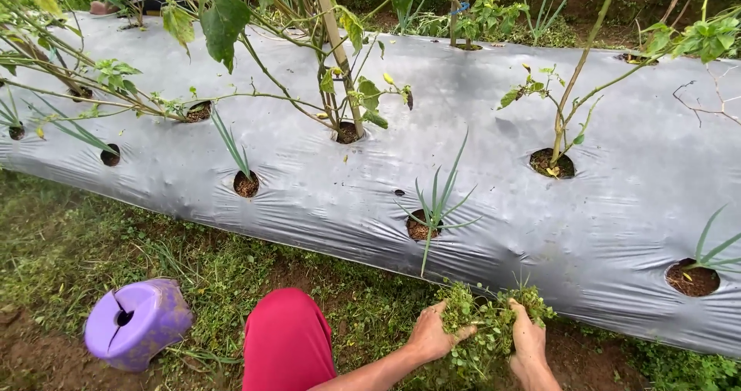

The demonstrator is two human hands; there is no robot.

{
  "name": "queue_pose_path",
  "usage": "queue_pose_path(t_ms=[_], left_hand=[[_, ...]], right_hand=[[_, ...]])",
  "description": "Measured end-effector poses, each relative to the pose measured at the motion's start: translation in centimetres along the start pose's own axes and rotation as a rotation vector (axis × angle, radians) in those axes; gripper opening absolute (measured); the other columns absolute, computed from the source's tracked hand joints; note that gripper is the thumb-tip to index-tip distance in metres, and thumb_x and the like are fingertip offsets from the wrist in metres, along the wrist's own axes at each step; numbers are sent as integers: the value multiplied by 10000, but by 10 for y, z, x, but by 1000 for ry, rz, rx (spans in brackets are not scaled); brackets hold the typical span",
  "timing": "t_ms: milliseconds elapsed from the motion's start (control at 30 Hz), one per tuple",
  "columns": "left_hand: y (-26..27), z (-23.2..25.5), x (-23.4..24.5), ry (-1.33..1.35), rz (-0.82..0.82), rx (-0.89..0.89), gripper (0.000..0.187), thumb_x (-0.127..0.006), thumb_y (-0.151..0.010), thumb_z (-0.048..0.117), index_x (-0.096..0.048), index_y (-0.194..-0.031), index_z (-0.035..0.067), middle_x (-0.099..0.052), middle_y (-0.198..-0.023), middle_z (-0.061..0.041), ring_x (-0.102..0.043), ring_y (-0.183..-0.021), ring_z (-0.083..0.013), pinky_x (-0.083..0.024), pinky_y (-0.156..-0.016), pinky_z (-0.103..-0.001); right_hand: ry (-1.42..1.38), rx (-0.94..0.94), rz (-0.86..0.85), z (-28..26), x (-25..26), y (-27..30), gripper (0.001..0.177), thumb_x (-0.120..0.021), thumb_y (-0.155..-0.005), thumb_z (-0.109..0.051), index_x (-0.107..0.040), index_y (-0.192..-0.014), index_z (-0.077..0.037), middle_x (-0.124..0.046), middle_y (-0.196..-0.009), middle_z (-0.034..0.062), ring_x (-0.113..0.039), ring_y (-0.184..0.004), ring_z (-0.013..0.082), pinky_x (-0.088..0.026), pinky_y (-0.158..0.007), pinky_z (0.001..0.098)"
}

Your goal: The person uses a sickle to cut weeds growing along the edge of a plastic-covered garden bed. They gather the cut weeds by hand and place them into a pile on the ground.

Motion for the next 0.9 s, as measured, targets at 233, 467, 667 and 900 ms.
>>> queue_pose_path(t_ms=[233,467,667,900], left_hand=[[2,-31,-19,72,-84,101,920,-765,-907,362,-221,-1626,179,-438,-1524,-165,-545,-1327,-271,-529,-1099,-407],[3,-33,-25,225,-118,135,901,-696,-858,154,-213,-1619,173,-324,-1625,-133,-516,-1340,-199,-400,-1206,-399],[5,-52,-24,157,-133,139,941,-718,-888,536,-238,-1618,189,-364,-1519,-124,-460,-1320,-235,-433,-1115,-408],[-21,-84,-25,433,-111,83,964,-688,-948,491,-94,-1582,70,-727,-1343,70,-581,-1405,-101,-300,-1252,-342]], right_hand=[[374,-169,-79,91,-30,-81,1074,-627,-839,-653,-201,-1653,-98,-156,-1726,70,-265,-1559,347,-277,-1271,541],[148,-33,-47,42,-31,-41,749,-440,-994,-152,-93,-1652,-62,-377,-1514,234,-375,-1438,386,-226,-1264,553],[414,-19,83,23,12,-85,624,-549,-992,-214,-212,-1510,-121,-291,-1537,117,-348,-1408,324,-279,-1180,459],[1038,106,241,16,43,-151,498,-777,-817,-318,-500,-1204,-172,-551,-1174,23,-571,-1098,207,-432,-946,315]])
Point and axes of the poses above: each hand's wrist, its own y-axis away from the middle knuckle, its own x-axis out of the back of the hand, z = x × y, the point moved 9 cm from there along -y, towards the middle knuckle
